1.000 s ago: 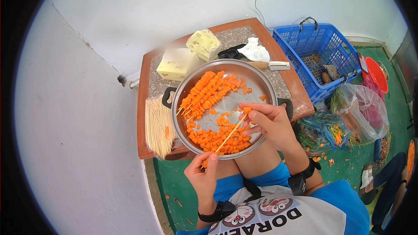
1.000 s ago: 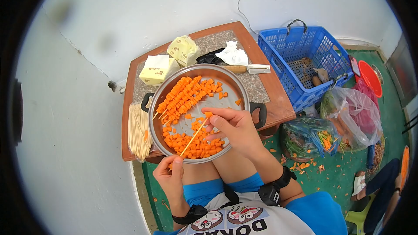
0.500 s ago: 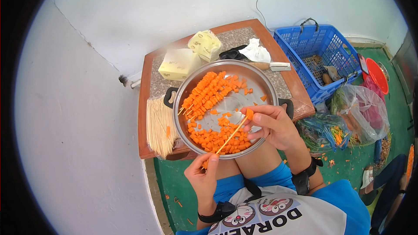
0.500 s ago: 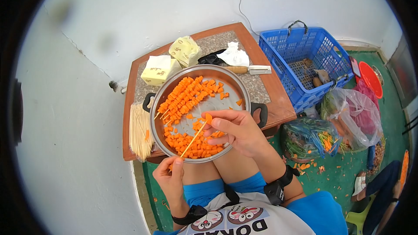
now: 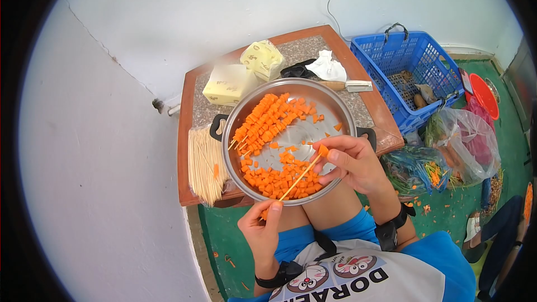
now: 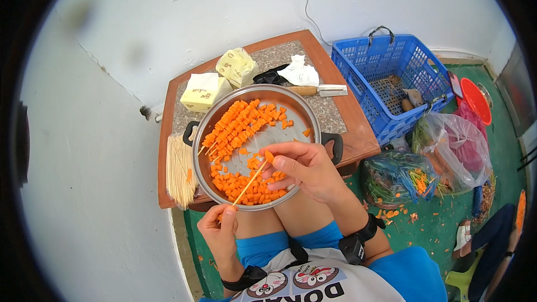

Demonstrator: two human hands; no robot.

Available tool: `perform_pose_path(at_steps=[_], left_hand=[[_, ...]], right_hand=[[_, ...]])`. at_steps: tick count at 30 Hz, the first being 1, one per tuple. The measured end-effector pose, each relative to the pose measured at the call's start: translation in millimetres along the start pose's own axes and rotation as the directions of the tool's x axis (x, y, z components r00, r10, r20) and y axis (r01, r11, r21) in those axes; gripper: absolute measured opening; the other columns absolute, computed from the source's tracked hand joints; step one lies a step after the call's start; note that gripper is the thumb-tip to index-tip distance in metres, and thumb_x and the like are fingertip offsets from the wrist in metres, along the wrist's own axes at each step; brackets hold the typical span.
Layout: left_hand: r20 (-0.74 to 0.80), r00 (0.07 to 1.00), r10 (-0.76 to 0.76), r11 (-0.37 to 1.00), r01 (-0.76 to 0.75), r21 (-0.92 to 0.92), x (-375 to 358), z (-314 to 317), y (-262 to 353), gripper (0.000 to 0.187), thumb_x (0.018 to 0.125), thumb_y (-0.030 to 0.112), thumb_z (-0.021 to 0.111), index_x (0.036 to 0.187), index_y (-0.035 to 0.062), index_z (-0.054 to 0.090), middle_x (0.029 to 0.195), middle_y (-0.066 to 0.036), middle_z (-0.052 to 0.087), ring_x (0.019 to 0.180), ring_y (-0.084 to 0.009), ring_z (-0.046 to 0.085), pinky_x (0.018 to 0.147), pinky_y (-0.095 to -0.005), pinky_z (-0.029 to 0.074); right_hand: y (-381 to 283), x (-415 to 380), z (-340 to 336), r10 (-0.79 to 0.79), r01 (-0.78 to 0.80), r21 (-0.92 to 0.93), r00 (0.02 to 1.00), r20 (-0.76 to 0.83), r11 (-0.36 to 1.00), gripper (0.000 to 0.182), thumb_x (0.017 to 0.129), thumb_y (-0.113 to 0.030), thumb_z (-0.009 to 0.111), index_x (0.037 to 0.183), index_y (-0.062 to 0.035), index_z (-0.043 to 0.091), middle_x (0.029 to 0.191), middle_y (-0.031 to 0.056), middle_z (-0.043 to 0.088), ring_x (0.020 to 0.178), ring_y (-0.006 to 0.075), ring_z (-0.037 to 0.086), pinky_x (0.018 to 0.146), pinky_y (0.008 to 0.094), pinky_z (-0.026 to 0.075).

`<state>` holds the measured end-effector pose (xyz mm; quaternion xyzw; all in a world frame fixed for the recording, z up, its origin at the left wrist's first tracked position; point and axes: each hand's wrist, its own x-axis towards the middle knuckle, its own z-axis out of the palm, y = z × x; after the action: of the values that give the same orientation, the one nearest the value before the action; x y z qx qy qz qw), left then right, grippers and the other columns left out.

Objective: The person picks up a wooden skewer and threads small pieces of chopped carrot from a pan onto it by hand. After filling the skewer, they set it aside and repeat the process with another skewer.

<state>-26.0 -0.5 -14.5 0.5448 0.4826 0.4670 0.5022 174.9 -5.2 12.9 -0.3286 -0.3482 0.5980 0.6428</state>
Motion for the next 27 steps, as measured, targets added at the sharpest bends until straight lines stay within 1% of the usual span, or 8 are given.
perform_pose_path(at_steps=[2,4,10,14,16,19,22,27], left_hand=[[0.003,1.000,0.007,1.000,-0.006,-0.009,0.0,-0.5,-0.3,0.011,0.073,0.006,0.060,0.077,-0.0040,0.060,0.061,0.001,0.050,0.052,-0.0023,0.040,0.044,-0.0152,0.028],[0.026,1.000,0.011,0.999,-0.010,-0.031,0.3,-1.3,-0.1,0.011,0.073,0.006,0.060,0.078,-0.0043,0.060,0.060,0.001,0.050,0.051,-0.0021,0.039,0.043,-0.0152,0.028],[0.109,0.993,-0.043,0.994,0.053,-0.093,1.5,-3.3,2.4,0.012,0.075,0.008,0.058,0.077,-0.0046,0.060,0.055,0.001,0.047,0.047,-0.0017,0.036,0.041,-0.0156,0.024],[0.161,0.985,-0.060,0.987,0.082,-0.135,2.8,-3.3,-3.5,0.014,0.076,0.009,0.057,0.076,-0.0053,0.059,0.051,0.002,0.044,0.044,-0.0017,0.034,0.039,-0.0163,0.021],[0.209,0.976,-0.058,0.953,0.117,-0.279,3.2,-1.0,-4.8,0.015,0.076,0.008,0.056,0.076,-0.0061,0.058,0.049,0.003,0.041,0.042,-0.0019,0.031,0.038,-0.0169,0.019],[0.204,0.979,-0.027,0.967,0.078,-0.244,3.5,1.4,-4.5,0.020,0.078,0.012,0.054,0.074,-0.0075,0.054,0.043,0.000,0.037,0.036,-0.0045,0.029,0.035,-0.0188,0.020],[0.183,0.982,-0.034,0.970,0.077,-0.230,2.6,2.5,-2.6,0.021,0.078,0.013,0.054,0.074,-0.0074,0.054,0.043,0.000,0.037,0.036,-0.0048,0.029,0.035,-0.0192,0.020],[0.225,0.973,-0.043,0.965,0.099,-0.243,3.2,1.2,-8.4,0.019,0.078,0.011,0.054,0.075,-0.0073,0.054,0.045,0.000,0.038,0.036,-0.0050,0.030,0.035,-0.0190,0.020]], right_hand=[[-2.2,-0.6,0.2,-0.001,0.000,-0.029,1.000,-0.006,1.000,0.025,0.081,-0.009,0.049,0.103,0.0036,0.050,0.083,0.0106,0.056,0.077,0.0163,0.057,0.062,0.0292,0.053],[-4.3,-1.3,-0.1,-0.031,0.029,-0.138,0.999,-0.008,0.990,0.025,0.080,-0.007,0.049,0.102,0.0032,0.051,0.083,0.0101,0.056,0.076,0.0152,0.057,0.062,0.0286,0.053],[-6.2,-2.2,-6.5,-0.065,0.067,-0.159,0.998,0.017,0.985,0.023,0.077,-0.003,0.053,0.099,0.0031,0.054,0.075,0.0086,0.057,0.068,0.0123,0.057,0.059,0.0241,0.052],[-9.1,-4.2,-9.4,-0.059,0.065,-0.124,0.997,0.047,0.990,0.023,0.076,-0.002,0.054,0.098,0.0034,0.054,0.072,0.0082,0.057,0.066,0.0124,0.058,0.057,0.0229,0.052],[-8.1,-6.1,-10.4,-0.026,0.028,-0.049,0.998,0.049,0.998,0.024,0.075,-0.001,0.055,0.098,0.0038,0.054,0.074,0.0088,0.058,0.065,0.0130,0.058,0.057,0.0230,0.052],[-9.8,-7.9,-6.8,-0.030,0.031,-0.042,0.999,0.025,0.999,0.024,0.074,-0.001,0.056,0.098,0.0040,0.054,0.074,0.0091,0.058,0.063,0.0132,0.059,0.057,0.0225,0.052],[-8.8,-8.6,-6.3,-0.070,0.072,-0.104,0.997,0.020,0.992,0.024,0.074,0.000,0.056,0.097,0.0038,0.055,0.073,0.0089,0.058,0.063,0.0127,0.059,0.057,0.0221,0.051],[-7.9,-9.7,-8.1,-0.075,0.078,-0.096,0.996,0.040,0.992,0.023,0.073,0.000,0.057,0.096,0.0040,0.055,0.073,0.0087,0.059,0.062,0.0122,0.058,0.055,0.0214,0.050]])
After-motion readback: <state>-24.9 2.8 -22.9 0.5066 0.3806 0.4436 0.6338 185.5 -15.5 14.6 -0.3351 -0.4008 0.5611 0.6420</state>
